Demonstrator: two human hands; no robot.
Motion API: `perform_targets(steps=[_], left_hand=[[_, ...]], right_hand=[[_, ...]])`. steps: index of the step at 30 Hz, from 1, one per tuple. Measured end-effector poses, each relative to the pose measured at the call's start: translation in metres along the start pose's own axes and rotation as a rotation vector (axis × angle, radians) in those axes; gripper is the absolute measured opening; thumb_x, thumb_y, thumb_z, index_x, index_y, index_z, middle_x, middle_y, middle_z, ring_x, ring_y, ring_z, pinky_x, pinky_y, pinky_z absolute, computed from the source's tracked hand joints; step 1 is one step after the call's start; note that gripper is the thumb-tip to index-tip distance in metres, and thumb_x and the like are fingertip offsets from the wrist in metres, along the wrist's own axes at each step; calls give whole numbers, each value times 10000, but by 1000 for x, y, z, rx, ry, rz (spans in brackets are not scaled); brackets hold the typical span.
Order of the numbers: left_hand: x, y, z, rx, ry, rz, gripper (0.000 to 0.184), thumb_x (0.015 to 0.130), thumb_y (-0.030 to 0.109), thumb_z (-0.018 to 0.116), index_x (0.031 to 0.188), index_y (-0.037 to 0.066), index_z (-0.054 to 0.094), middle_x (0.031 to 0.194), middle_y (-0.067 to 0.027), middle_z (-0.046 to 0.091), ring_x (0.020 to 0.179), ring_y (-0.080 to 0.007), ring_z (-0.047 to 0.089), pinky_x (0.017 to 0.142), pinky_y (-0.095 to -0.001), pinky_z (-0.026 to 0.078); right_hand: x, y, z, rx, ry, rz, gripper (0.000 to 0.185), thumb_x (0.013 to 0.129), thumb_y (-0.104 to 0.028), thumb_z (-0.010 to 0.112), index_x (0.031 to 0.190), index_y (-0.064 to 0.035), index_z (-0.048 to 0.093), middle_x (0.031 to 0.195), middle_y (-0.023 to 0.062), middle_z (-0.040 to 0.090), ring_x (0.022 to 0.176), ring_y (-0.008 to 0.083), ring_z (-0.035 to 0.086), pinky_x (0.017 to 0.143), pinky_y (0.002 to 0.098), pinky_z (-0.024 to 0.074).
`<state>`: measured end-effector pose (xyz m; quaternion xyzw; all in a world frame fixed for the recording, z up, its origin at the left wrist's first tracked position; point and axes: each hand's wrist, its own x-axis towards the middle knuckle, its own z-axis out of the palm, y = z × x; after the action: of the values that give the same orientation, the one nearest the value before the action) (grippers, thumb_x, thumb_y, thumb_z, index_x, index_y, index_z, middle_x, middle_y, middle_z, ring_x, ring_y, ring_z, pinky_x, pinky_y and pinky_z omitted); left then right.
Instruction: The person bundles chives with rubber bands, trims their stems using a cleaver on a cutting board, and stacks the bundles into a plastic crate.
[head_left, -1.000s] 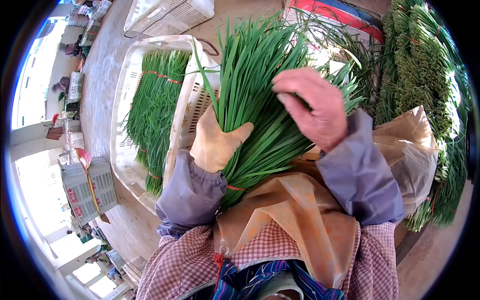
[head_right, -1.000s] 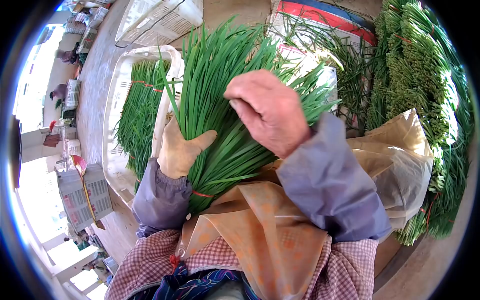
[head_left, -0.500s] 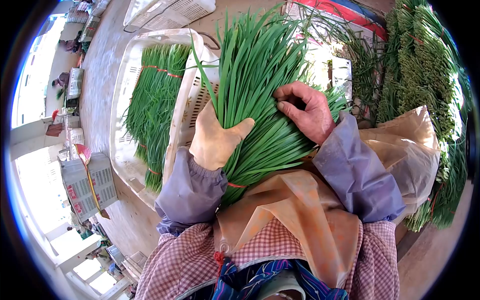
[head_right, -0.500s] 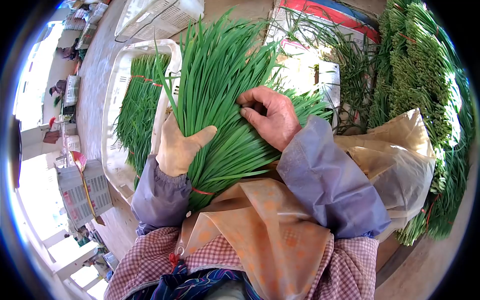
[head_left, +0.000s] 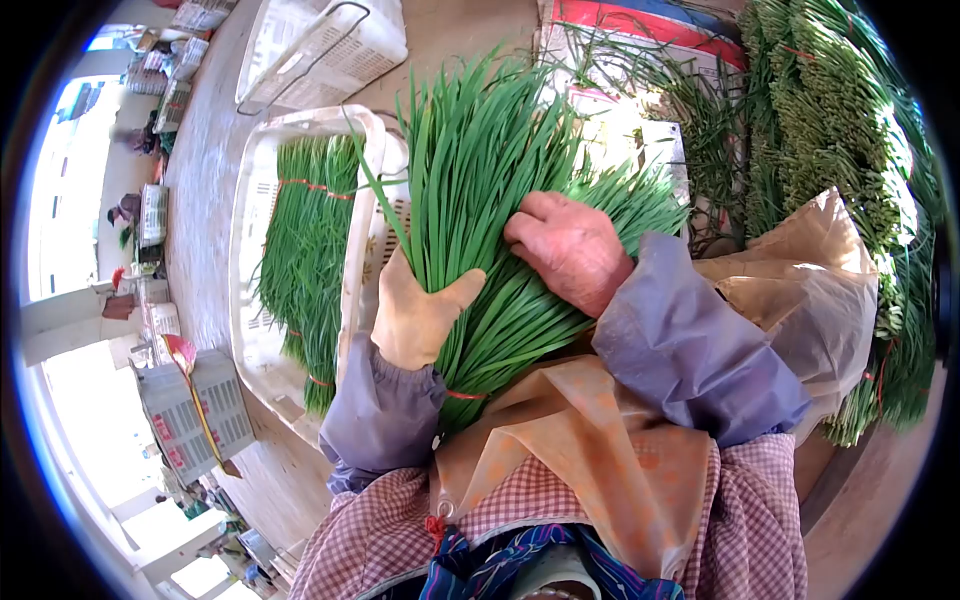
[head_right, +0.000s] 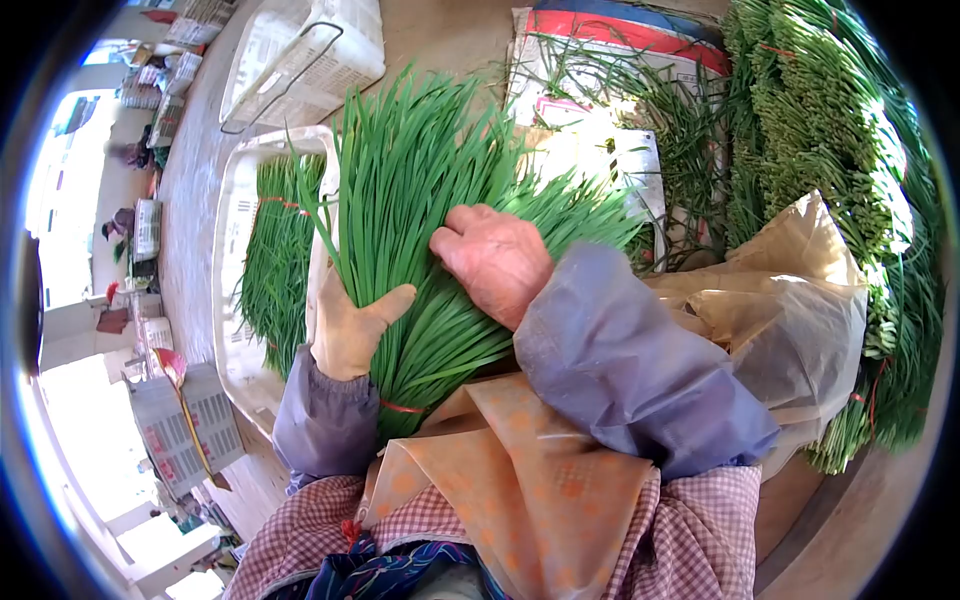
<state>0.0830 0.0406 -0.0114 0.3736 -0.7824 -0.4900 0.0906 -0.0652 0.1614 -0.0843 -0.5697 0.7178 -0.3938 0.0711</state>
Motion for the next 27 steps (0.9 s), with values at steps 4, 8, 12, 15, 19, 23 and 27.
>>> perform_targets(steps=[4, 8, 12, 15, 19, 23, 27], left_hand=[[1, 7, 0, 66, -6, 1, 451, 766, 30, 754, 1182, -37, 596, 1047, -122, 705, 929, -194, 669, 856, -330, 527], [0, 15, 0, 48, -35, -32, 450, 770, 22, 745, 1190, -37, 594, 1063, -111, 703, 930, -181, 666, 851, -326, 529], [1, 13, 1, 5, -42, -31, 436, 788, 7, 737, 1197, -41, 593, 1079, -101, 700, 934, -174, 664, 859, -324, 529], [1, 6, 1, -9, -45, -10, 432, 800, 2, 734, 1205, -44, 590, 1089, -101, 698, 944, -175, 663, 870, -321, 526], [-1, 7, -1, -27, -46, 15, 437, 805, 1, 732, 1215, -44, 586, 1095, -104, 699, 960, -178, 662, 885, -320, 520], [3, 4, -3, -47, -83, -29, 439, 802, -6, 722, 1218, -40, 584, 1090, -110, 701, 963, -186, 662, 889, -324, 517], [1, 26, -10, 51, -47, 72, 434, 790, -18, 713, 1206, -38, 588, 1065, -117, 702, 945, -200, 666, 874, -328, 521]], right_hand=[[1, -3, -5, -99, -38, -63, 172, 779, -136, 617, 942, -87, 588, 932, 100, 558, 928, 311, 591, 745, 402, 520], [0, -8, -7, -96, -23, -132, 157, 770, -139, 578, 913, -76, 574, 946, 98, 555, 949, 288, 583, 745, 396, 515], [-2, 1, 8, -74, 103, -79, 155, 756, -83, 600, 895, -55, 537, 885, 121, 548, 824, 316, 595, 671, 429, 520], [-3, 18, 5, -30, 342, 21, 97, 824, -1, 589, 888, -45, 531, 735, 152, 542, 623, 349, 601, 525, 433, 502], [-10, 55, -46, 17, 700, 273, 187, 856, 64, 626, 1019, -28, 608, 886, 148, 651, 755, 288, 651, 686, 360, 525], [-9, 10, -94, -322, 640, -68, 285, 843, -114, 710, 1108, -38, 642, 1047, 136, 657, 993, 330, 607, 915, 435, 451], [-21, -25, -57, -176, -178, -134, 808, 770, -479, 742, 1378, -24, 466, 1142, 165, 606, 1020, 345, 597, 924, 472, 452]])
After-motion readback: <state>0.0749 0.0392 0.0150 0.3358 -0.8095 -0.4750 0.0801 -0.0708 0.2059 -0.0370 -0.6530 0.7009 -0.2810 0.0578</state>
